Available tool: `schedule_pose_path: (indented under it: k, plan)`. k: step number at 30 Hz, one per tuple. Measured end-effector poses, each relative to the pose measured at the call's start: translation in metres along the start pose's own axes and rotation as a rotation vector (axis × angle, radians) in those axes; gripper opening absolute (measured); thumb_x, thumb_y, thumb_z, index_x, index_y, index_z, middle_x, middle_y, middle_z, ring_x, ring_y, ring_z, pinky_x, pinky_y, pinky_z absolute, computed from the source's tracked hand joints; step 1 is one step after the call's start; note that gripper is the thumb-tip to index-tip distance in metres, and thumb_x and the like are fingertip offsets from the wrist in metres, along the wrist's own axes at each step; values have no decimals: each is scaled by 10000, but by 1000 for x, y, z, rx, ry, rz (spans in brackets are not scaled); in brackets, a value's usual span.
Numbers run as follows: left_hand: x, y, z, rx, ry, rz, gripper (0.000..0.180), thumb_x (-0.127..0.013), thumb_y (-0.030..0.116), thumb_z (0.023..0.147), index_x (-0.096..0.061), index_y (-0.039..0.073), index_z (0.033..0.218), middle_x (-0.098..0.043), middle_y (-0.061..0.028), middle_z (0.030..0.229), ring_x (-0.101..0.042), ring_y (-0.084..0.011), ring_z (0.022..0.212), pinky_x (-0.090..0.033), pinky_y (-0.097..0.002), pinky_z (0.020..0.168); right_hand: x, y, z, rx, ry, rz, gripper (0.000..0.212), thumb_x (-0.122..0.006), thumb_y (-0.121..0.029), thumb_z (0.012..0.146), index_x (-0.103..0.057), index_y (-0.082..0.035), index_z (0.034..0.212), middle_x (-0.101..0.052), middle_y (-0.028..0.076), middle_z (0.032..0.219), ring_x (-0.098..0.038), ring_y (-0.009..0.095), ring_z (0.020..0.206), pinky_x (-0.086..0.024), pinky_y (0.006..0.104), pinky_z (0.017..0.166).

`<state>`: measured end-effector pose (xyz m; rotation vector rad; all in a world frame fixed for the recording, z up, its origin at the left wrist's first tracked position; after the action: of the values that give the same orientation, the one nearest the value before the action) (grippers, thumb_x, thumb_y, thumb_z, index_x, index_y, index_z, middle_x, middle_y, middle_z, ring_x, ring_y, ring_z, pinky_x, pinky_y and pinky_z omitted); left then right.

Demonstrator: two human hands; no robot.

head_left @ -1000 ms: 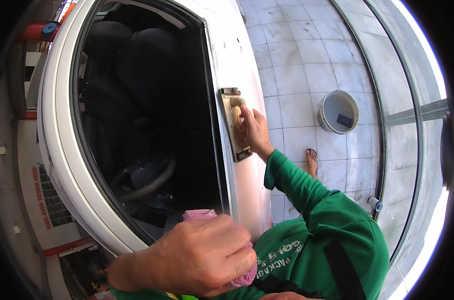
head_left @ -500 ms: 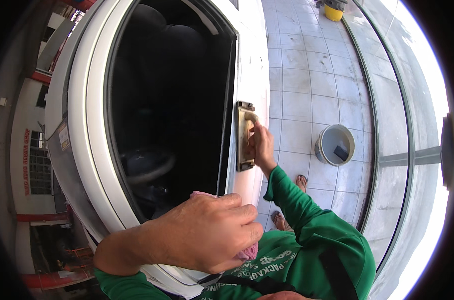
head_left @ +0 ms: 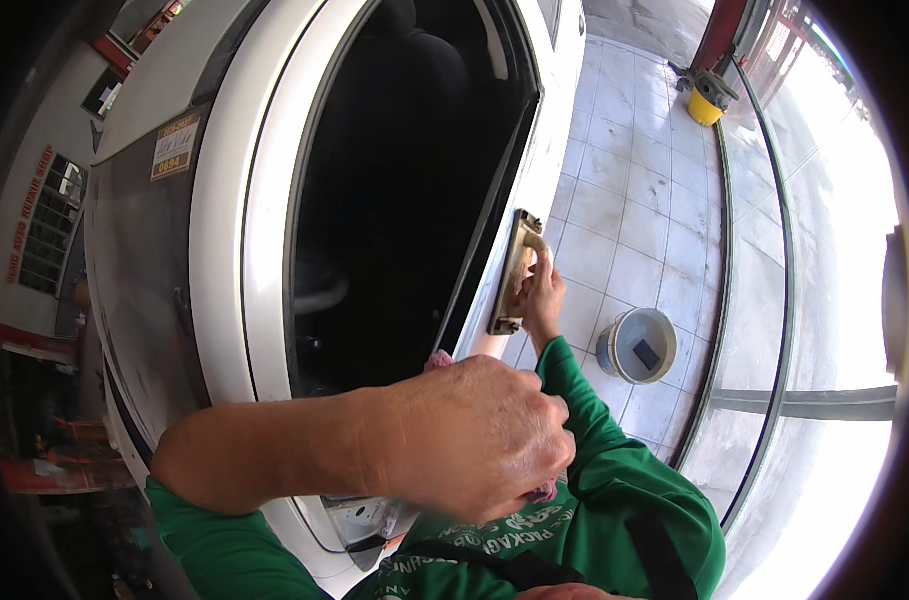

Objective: The person uses a sanding block and a pink cloth to polish the surface of a white car door. They repeatedly rub the door with the block and wipe it with the cloth, occasionally dipping the cloth into a bucket of water.

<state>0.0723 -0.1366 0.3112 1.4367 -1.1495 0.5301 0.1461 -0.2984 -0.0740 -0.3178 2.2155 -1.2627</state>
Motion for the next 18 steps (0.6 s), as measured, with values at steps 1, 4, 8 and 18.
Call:
schedule_pose_path:
  k: [1, 4, 8, 18]
  plan:
    - [0, -3, 1, -1, -15, -6, 274, -756, 269, 894, -733, 1, 945, -711, -134, 864, -732, -264, 786, -652, -406, 647, -8, -16, 42, 23, 23, 10, 551, -634, -535, 1054, -648, 12, 991, -510, -6, 611, -463, 98, 474, -361, 317, 428]
    - [3, -13, 2, 64, -43, -19, 255, -784, 254, 872, -723, 14, 933, -700, -123, 870, -721, -253, 814, -647, -411, 638, -29, -64, 138, 48, -33, 64, 514, -638, -497, 1054, -607, 15, 1033, -483, 9, 644, -464, 131, 499, -400, 349, 452]
    - [9, -16, 2, 108, -15, 17, 206, -789, 216, 847, -714, 34, 906, -671, -95, 850, -698, -246, 781, -638, -392, 630, -25, -45, 65, -6, -70, 109, 455, -631, -485, 1076, -605, -38, 996, -451, -30, 622, -447, 99, 487, -369, 299, 431]
    - [16, -20, 14, 131, -20, -147, 253, -820, 207, 800, -607, 70, 786, -538, -57, 779, -588, -244, 701, -547, -381, 636, -37, -67, 159, 61, -70, 112, 528, -646, -499, 1058, -628, 25, 992, -566, 62, 696, -570, 163, 556, -446, 357, 449]
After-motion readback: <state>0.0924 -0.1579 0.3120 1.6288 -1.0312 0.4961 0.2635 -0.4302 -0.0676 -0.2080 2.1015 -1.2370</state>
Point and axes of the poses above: each hand's wrist, its own z-axis towards the middle knuckle, its own x-axis out of the back of the hand, y = z × x, the point moved 5 cm from there along z, towards the middle knuckle
